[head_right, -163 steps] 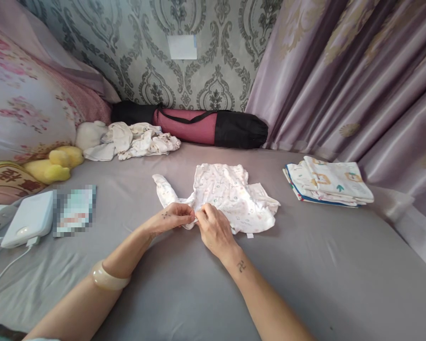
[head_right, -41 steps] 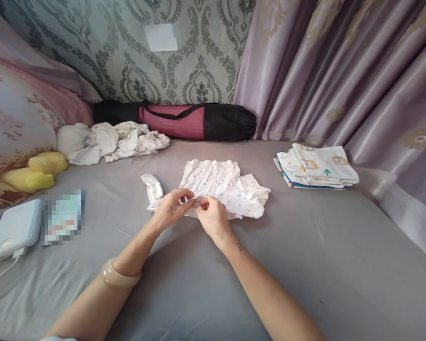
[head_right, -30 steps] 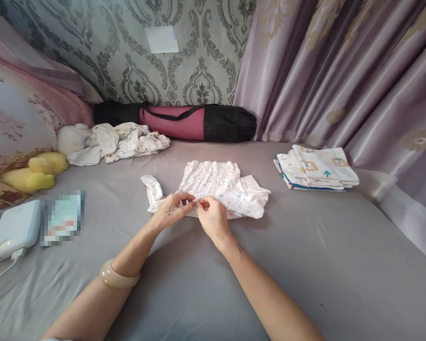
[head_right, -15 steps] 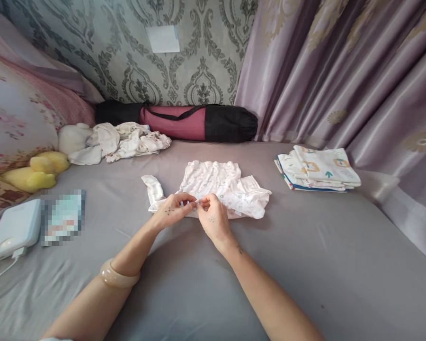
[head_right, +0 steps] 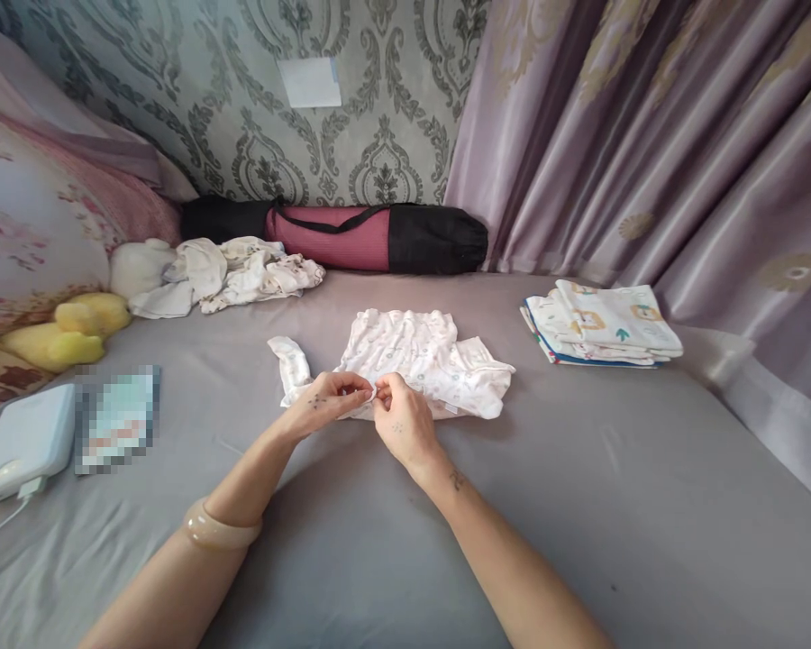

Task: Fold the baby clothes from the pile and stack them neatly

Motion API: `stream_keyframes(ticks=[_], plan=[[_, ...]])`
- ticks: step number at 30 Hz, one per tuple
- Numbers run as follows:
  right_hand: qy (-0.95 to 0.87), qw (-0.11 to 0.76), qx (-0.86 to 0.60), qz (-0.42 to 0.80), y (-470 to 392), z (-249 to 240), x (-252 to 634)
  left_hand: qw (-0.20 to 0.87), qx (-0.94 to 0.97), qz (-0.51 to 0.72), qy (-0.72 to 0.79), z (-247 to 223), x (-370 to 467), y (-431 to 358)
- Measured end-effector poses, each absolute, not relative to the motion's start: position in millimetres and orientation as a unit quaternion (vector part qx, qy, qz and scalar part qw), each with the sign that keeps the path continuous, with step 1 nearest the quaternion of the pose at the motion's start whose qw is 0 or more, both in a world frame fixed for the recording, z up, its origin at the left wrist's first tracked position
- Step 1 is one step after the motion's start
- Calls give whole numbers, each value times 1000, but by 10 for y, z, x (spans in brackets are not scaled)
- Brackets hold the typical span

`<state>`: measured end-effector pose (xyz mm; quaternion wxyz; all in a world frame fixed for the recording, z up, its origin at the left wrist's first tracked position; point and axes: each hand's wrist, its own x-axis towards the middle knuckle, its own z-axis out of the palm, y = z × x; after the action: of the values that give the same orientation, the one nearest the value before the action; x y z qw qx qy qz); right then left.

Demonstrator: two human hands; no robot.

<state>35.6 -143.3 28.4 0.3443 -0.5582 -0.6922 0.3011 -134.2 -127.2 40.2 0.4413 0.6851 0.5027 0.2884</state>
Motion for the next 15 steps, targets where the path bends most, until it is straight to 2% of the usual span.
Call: stream_keyframes(ticks=[15], plan=[[-841,237,-483,57,-1520,417,418,552,625,304,461,305,-1371,-1253]])
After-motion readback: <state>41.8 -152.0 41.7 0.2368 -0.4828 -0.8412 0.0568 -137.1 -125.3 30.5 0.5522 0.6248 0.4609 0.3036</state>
